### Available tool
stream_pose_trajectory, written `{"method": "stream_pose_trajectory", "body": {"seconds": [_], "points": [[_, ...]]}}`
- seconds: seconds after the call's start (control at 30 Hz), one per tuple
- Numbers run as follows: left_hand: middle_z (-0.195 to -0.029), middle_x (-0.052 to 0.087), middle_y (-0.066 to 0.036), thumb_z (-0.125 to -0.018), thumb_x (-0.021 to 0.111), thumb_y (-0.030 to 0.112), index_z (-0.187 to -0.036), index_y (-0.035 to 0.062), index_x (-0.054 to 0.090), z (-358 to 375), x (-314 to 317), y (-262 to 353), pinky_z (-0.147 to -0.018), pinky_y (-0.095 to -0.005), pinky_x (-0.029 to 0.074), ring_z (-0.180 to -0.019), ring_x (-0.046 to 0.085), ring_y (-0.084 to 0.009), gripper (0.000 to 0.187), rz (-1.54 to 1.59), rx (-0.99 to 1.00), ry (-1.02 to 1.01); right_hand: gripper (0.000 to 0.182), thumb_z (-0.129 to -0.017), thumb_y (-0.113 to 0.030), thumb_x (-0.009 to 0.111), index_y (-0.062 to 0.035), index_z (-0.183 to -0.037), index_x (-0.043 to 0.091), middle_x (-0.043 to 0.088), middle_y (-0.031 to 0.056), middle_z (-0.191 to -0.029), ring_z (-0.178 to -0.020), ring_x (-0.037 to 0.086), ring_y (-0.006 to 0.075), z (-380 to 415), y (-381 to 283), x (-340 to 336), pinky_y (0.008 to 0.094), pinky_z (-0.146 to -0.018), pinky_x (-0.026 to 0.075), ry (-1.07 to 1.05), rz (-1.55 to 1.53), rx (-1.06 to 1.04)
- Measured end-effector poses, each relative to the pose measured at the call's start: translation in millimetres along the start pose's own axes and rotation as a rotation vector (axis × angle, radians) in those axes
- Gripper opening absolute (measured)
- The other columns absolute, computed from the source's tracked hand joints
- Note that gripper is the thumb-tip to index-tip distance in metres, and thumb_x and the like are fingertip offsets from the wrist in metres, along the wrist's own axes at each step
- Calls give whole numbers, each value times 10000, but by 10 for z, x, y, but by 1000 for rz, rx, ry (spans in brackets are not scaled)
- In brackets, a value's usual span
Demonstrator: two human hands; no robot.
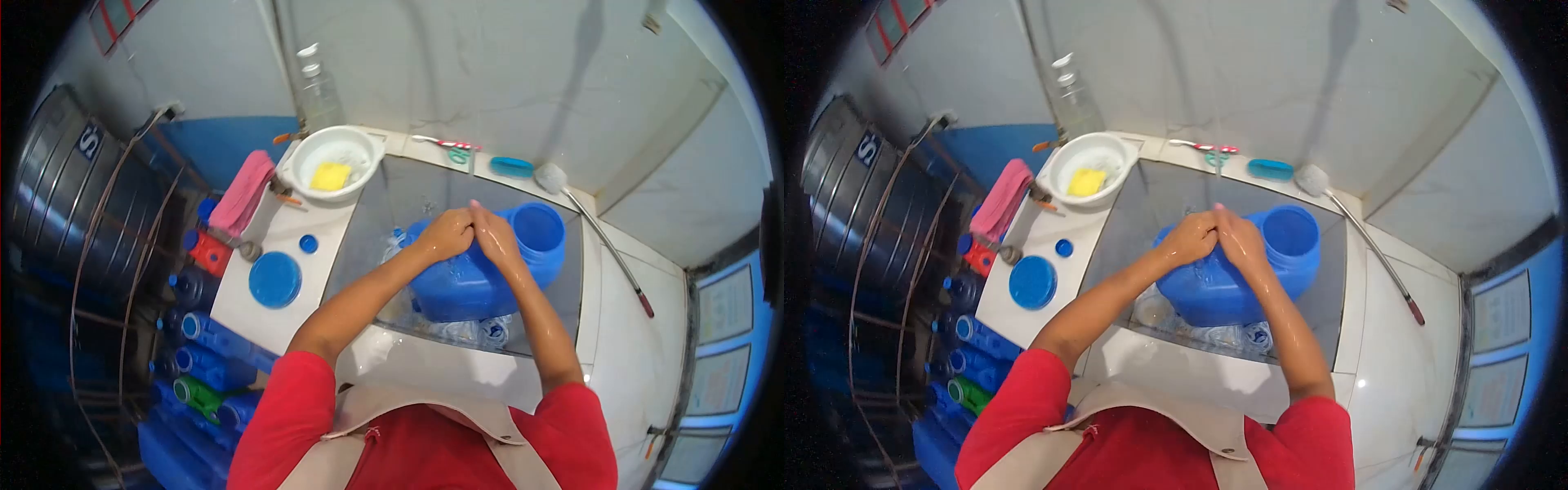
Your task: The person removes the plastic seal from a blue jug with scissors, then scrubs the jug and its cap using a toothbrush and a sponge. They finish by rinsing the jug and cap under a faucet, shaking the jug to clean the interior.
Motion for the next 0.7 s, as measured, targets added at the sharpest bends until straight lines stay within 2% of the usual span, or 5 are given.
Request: {"method": "stream_pose_trajectory", "body": {"seconds": [0.17, 0.27, 0.37, 0.53, 0.7], "points": [[-1063, 554, -211, -701, 511, 14, -1008, 8, 590, 813, -995, -328, -894, -427, 414, -1045, 503, -364, 317, -545, -110, 229, 432, -912, -371, 393, -39, -771, 630, 609, 214, -662, -642, 597, 412, 543, 182, -376, 496, -605, 460, 172, 326, 152], [-998, 540, -227, -723, 563, 41, -1046, 31, 580, 1508, -1627, -900, -812, -463, 459, -985, 526, -391, 323, -1008, -696, -84, 364, -891, -342, 442, -53, -757, 619, 597, 199, -632, -600, 584, 403, 725, 401, -567, 491, -558, 444, 202, 314, 124], [-1119, 505, -239, -760, 545, 41, -1032, 43, 581, 1964, -1804, -1201, -825, -469, 460, -1011, 521, -412, 275, -1023, -815, -123, 318, -876, -308, 463, -61, -731, 601, 583, 186, -601, -569, 572, 396, 854, 515, -630, 493, -534, 428, 237, 315, 122], [-884, 582, -193, -763, 657, 163, -997, 15, 569, 1232, -1352, -838, -675, -402, 507, -768, 607, -304, 291, -712, -530, 57, 283, -859, -268, 466, -61, -702, 575, 581, 179, -595, -568, 575, 386, 994, 429, -602, 488, -522, 424, 328, 288, 99], [-665, 546, -45, -805, 670, 289, -890, 75, 533, 184, 115, -1390, -368, -234, 401, -415, 445, -110, 268, 668, -955, -49, 246, -839, -244, 486, -61, -700, 575, 584, 169, -591, -560, 581, 365, 980, 337, -507, 479, -520, 433, 312, 274, 50]]}}
Point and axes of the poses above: each hand's wrist, its own z-axis away from the middle knuckle, its own x-axis out of the palm, y = z × x, the point moved 8 cm from there along -z, towards the middle knuckle
